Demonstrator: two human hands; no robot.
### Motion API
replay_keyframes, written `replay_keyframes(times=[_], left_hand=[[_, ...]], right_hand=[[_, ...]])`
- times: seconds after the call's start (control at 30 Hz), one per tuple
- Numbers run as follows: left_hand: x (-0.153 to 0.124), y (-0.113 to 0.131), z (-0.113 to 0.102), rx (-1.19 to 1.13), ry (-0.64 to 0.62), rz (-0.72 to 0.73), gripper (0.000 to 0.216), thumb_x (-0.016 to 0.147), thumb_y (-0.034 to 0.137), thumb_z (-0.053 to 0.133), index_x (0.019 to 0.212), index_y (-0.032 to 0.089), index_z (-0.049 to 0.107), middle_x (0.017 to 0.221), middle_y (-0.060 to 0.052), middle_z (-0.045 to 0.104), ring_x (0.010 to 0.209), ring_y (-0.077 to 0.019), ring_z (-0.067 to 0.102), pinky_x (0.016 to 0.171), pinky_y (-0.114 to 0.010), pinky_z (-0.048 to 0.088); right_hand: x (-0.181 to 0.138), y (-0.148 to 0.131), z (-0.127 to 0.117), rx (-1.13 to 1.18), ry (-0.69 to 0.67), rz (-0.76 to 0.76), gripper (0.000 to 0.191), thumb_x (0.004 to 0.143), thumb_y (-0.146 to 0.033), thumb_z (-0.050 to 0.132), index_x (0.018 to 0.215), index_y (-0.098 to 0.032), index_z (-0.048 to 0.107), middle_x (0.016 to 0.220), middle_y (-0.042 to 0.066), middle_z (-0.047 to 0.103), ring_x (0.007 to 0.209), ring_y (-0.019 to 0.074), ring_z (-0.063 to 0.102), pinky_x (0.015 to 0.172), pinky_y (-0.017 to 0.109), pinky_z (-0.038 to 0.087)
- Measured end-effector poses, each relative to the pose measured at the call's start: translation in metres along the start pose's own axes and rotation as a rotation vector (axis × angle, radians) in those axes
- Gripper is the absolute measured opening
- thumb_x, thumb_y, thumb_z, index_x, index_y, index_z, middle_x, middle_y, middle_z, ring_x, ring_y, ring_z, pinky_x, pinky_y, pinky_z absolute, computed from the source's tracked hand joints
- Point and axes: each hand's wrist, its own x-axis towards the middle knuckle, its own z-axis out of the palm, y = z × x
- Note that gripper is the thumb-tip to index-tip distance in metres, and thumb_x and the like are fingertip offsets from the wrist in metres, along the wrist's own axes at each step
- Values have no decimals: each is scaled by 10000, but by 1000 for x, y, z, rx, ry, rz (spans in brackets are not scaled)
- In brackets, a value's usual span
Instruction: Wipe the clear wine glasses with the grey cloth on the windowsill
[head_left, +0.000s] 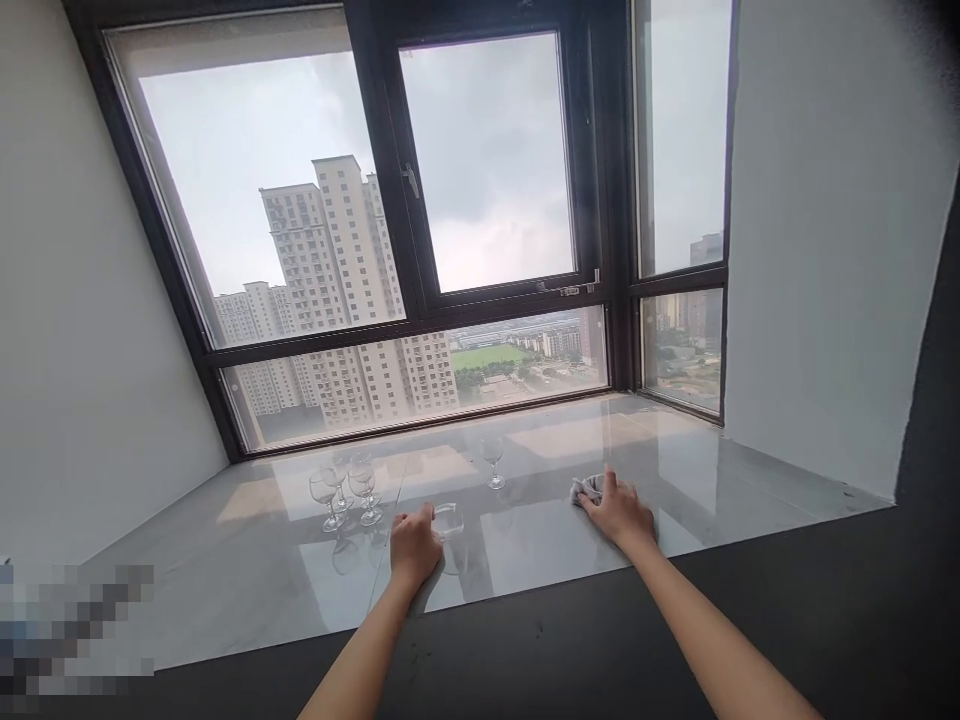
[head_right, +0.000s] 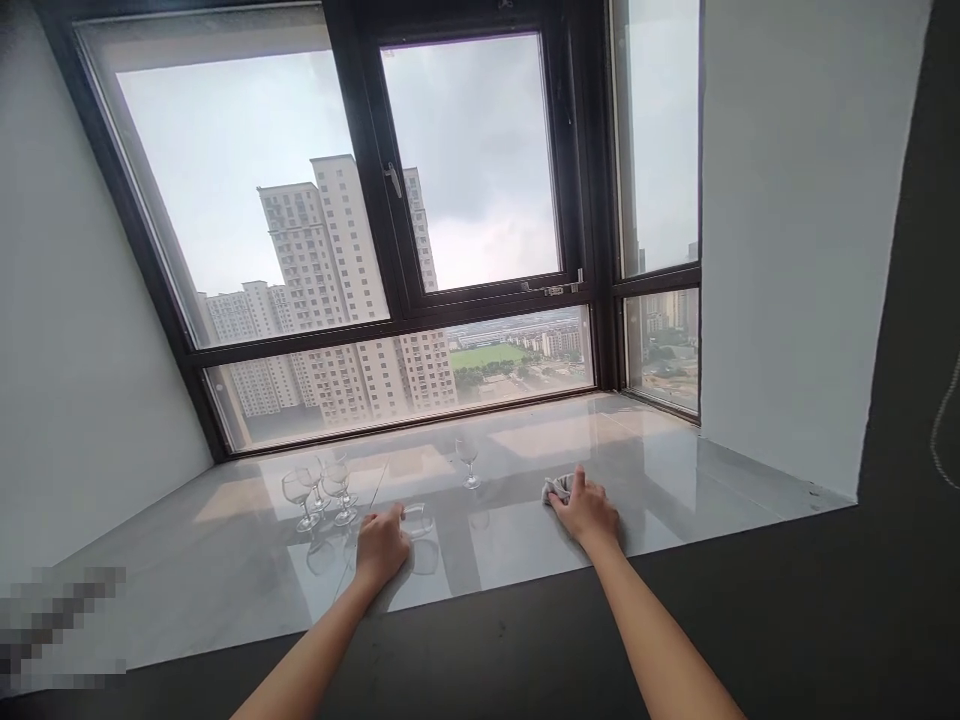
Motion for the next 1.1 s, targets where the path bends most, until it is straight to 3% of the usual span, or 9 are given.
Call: replay_keyframes(times=[0.2,0.4,0.5,0.63,0.8,0.93,1.1], left_hand=[[-1,-1,1,-17,4,-7,323,722,45,475,973,186,621,763,-65,686,801,-229,653,946,-348,331],[-2,-2,2,-24,44,-7,320,713,25,461,941,178,624,698,-45,659,718,-209,633,915,-337,338],[-2,-3,3,-29,74,2,309,702,24,466,920,179,620,685,-42,658,695,-207,622,888,-332,343],[-2,-2,4,-36,71,-7,287,697,40,487,911,180,615,713,-54,676,726,-217,636,897,-339,338],[-1,-2,6,-38,70,-21,269,701,58,501,912,181,613,752,-68,696,765,-228,653,910,-347,330],[-1,-3,8,-46,75,-29,267,696,60,506,908,179,616,753,-74,697,762,-230,654,909,-349,330],[-1,-2,6,-59,73,-48,254,716,70,511,920,176,621,779,-84,708,779,-234,657,919,-354,325]], right_hand=[[1,7,7,104,8,-91,585,916,-387,492,1417,-147,306,1211,157,603,1114,304,547,756,355,435],[-13,-6,-3,249,300,-141,678,798,-277,584,1408,-198,299,1155,145,587,1157,328,495,685,337,445],[-20,-43,-7,440,340,-142,705,766,-315,587,1403,-205,304,1099,125,598,1089,323,537,681,340,455],[-36,-123,1,804,177,-82,751,739,-401,601,1399,-218,292,1047,84,622,892,267,616,638,315,456],[-67,-208,35,1241,21,69,605,728,-342,553,1291,-195,386,987,72,652,849,228,633,748,322,486],[-82,-229,53,1295,0,31,589,688,-298,570,1252,-208,427,976,59,647,846,223,625,792,335,478],[-84,-226,51,1325,-20,18,582,643,-306,629,1192,-204,467,982,60,645,845,217,611,796,337,482]])
